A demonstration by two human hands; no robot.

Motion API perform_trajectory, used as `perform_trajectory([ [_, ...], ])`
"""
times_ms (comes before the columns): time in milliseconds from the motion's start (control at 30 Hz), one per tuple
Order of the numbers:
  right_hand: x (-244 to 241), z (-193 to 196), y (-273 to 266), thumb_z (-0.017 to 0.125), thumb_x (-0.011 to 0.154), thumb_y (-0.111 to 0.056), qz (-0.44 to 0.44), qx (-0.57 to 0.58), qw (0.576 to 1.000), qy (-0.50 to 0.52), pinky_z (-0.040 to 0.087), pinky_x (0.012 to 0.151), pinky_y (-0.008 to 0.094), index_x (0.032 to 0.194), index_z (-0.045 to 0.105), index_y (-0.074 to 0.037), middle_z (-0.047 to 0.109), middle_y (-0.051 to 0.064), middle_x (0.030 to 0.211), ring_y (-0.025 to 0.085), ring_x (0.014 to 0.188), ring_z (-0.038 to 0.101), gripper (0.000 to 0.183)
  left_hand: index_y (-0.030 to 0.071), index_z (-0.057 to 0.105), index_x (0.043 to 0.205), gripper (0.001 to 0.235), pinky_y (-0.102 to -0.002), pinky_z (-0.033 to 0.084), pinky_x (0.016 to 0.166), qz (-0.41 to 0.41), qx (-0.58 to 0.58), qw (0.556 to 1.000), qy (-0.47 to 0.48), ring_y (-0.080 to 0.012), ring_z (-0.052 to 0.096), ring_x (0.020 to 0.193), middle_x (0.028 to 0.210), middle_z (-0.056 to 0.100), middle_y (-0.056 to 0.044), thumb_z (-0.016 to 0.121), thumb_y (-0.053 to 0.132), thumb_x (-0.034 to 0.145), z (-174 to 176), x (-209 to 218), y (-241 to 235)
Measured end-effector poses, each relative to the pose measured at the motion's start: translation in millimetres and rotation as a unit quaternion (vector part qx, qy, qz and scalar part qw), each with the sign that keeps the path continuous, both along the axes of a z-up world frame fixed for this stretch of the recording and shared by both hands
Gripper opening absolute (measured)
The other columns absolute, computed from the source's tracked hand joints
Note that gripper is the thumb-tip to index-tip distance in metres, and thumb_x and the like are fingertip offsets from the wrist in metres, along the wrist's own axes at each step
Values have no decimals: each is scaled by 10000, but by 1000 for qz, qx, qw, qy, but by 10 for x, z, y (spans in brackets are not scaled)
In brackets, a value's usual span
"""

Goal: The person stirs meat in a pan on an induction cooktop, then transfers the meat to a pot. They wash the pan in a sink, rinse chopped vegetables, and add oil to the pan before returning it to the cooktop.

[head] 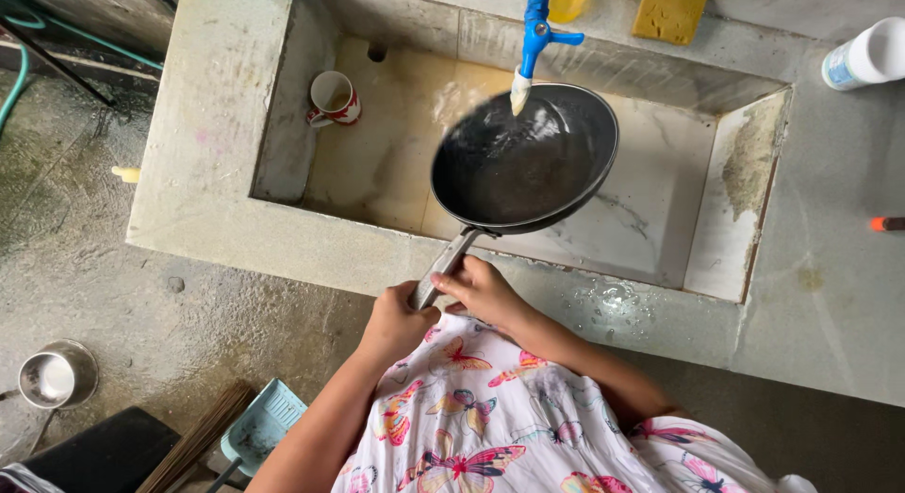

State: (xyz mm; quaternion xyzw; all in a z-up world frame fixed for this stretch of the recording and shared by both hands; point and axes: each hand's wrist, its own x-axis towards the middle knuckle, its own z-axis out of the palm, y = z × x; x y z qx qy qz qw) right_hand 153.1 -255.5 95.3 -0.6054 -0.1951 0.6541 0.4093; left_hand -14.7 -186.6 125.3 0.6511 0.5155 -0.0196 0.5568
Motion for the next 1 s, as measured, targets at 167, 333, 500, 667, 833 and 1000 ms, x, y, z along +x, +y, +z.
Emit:
perform_trajectory([
  [167,684,854,-52,744,923,-281,250,87,917,-298,531,564,293,933,730,-46,750,42,737,136,643,685,235,-13,663,1026,252,-320,379,403,98,-273,950,-119,-137,468,433,607,571,-48,698,41,783,-87,85,-206],
  [333,1715,1215,747,711,987,-218,41,247,726,-641,588,782,418,1246,688,-57,746,172,1065,320,913,737,305,3,604,1070,310,-323,381,371,95,-392,893,-200,-159,453,394,616,554,-54,672,-13,768,-307,448,-439],
  [500,2442,829,1617,669,807,-68,131,29,586,-799,562,738,509,941,754,-5,699,224,1020,403,978,670,171,127,522,921,266,-272,288,375,79,-556,779,-278,-87,374,400,630,484,4,650,-55,775,-648,835,-636],
  [667,1887,360,1698,683,905,-158,66,4,650,-757,573,788,494,1129,677,27,684,223,1109,377,969,698,291,145,505,912,225,-265,276,412,45,-589,766,-255,-75,366,423,640,486,11,607,-31,815,-795,979,-648],
  [833,1258,638,1378,737,785,-180,-6,67,754,-654,567,773,478,1447,312,84,455,345,1357,438,975,651,830,181,508,951,240,-227,240,391,1,-632,735,-246,-36,345,408,614,448,67,599,-13,844,-777,974,-564],
  [1000,935,1265,238,687,949,-119,18,293,784,-547,546,1016,410,1438,545,-75,591,182,1338,365,1211,641,512,182,508,987,249,-222,243,391,-32,-616,751,-235,-37,359,413,645,485,48,579,-11,847,-751,994,-485],
])
